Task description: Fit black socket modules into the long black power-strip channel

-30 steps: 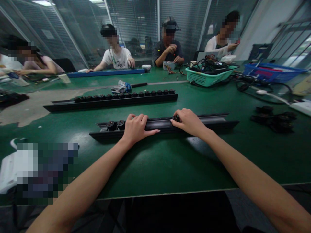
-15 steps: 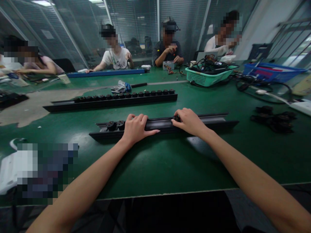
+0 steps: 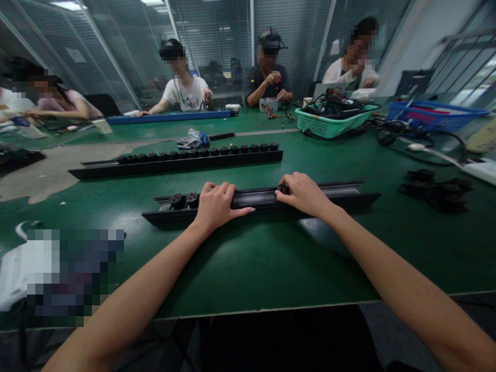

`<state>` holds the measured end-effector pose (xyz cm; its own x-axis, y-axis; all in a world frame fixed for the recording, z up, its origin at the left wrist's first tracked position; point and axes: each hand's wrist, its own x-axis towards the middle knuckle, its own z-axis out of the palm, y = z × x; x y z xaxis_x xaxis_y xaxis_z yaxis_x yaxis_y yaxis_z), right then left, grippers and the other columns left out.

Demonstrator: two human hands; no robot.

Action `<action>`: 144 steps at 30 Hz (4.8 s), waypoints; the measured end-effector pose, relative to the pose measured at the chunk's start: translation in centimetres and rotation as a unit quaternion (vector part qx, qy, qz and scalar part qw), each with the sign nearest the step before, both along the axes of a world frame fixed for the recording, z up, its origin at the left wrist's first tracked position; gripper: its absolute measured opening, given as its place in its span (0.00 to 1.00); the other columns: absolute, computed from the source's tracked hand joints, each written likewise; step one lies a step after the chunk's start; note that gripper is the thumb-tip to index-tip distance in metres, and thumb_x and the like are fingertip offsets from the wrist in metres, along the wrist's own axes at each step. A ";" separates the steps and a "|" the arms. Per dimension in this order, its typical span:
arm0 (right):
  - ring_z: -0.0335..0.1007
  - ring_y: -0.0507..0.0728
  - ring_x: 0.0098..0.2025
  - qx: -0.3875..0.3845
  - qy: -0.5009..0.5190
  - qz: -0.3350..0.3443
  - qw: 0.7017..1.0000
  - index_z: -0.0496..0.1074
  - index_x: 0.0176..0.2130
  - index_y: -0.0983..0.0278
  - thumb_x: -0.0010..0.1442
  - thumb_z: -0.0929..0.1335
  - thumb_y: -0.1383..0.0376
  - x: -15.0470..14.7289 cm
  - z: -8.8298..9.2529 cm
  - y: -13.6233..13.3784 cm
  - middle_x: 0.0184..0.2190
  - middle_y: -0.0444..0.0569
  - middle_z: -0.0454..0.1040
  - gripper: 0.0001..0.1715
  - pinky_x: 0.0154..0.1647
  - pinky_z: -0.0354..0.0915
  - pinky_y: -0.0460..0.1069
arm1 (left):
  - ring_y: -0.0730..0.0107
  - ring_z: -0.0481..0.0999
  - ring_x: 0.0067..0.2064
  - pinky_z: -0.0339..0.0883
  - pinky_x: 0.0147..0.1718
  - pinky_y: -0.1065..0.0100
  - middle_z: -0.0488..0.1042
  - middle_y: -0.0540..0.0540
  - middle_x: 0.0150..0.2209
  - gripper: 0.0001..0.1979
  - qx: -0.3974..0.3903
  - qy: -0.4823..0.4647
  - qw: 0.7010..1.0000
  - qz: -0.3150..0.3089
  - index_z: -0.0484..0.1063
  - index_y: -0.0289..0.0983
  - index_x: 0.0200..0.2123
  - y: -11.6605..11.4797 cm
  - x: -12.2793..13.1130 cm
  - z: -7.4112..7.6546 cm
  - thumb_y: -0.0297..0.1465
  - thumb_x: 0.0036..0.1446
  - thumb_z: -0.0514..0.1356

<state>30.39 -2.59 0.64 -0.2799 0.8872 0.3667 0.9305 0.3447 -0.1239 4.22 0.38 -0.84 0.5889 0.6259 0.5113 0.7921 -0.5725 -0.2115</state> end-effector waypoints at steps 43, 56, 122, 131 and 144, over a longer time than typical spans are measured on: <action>0.65 0.60 0.37 -0.023 -0.025 -0.047 0.998 0.71 0.39 0.66 0.60 0.62 0.55 0.7 0.6 -0.1 0.34 0.57 0.72 0.18 0.38 0.57 0.51 | 0.55 0.74 0.37 0.59 0.44 0.54 0.76 0.39 0.36 0.35 -0.011 -0.015 1.000 -0.007 0.72 0.37 0.40 -0.1 0.0 0.1 0.63 0.52 0.50; 0.65 0.60 0.37 -0.031 -0.025 -0.050 0.998 0.71 0.38 0.66 0.59 0.63 0.54 1.3 0.7 0.1 0.33 0.56 0.73 0.18 0.38 0.56 0.51 | 0.55 0.74 0.37 0.59 0.44 0.54 0.76 0.39 0.36 0.36 -0.005 -0.003 1.000 -0.002 0.72 0.36 0.40 -0.1 0.0 0.1 0.63 0.53 0.50; 0.70 0.60 0.36 -0.032 0.009 -0.082 0.996 0.69 0.41 0.64 0.62 0.61 0.47 5.6 -1.1 -0.8 0.33 0.54 0.74 0.23 0.36 0.59 0.51 | 0.54 0.74 0.37 0.60 0.44 0.54 0.76 0.38 0.37 0.36 0.003 -0.001 1.000 0.002 0.73 0.35 0.41 0.0 -0.1 -0.1 0.63 0.52 0.51; 0.70 0.59 0.33 -0.023 0.036 -0.128 0.991 0.68 0.38 0.62 0.62 0.62 0.51 5.1 -1.6 -0.5 0.31 0.51 0.75 0.18 0.32 0.55 0.49 | 0.54 0.74 0.37 0.60 0.44 0.54 0.76 0.39 0.37 0.36 0.002 -0.003 1.000 0.001 0.72 0.36 0.40 0.1 -0.1 0.0 0.63 0.52 0.52; 0.67 0.58 0.33 0.003 -0.021 -0.112 0.994 0.72 0.40 0.61 0.63 0.61 0.54 6.0 -1.4 -0.6 0.31 0.52 0.74 0.17 0.33 0.54 0.49 | 0.54 0.74 0.38 0.60 0.44 0.54 0.76 0.39 0.38 0.36 0.001 0.001 1.000 0.004 0.72 0.36 0.41 0.0 -0.1 0.0 0.63 0.52 0.51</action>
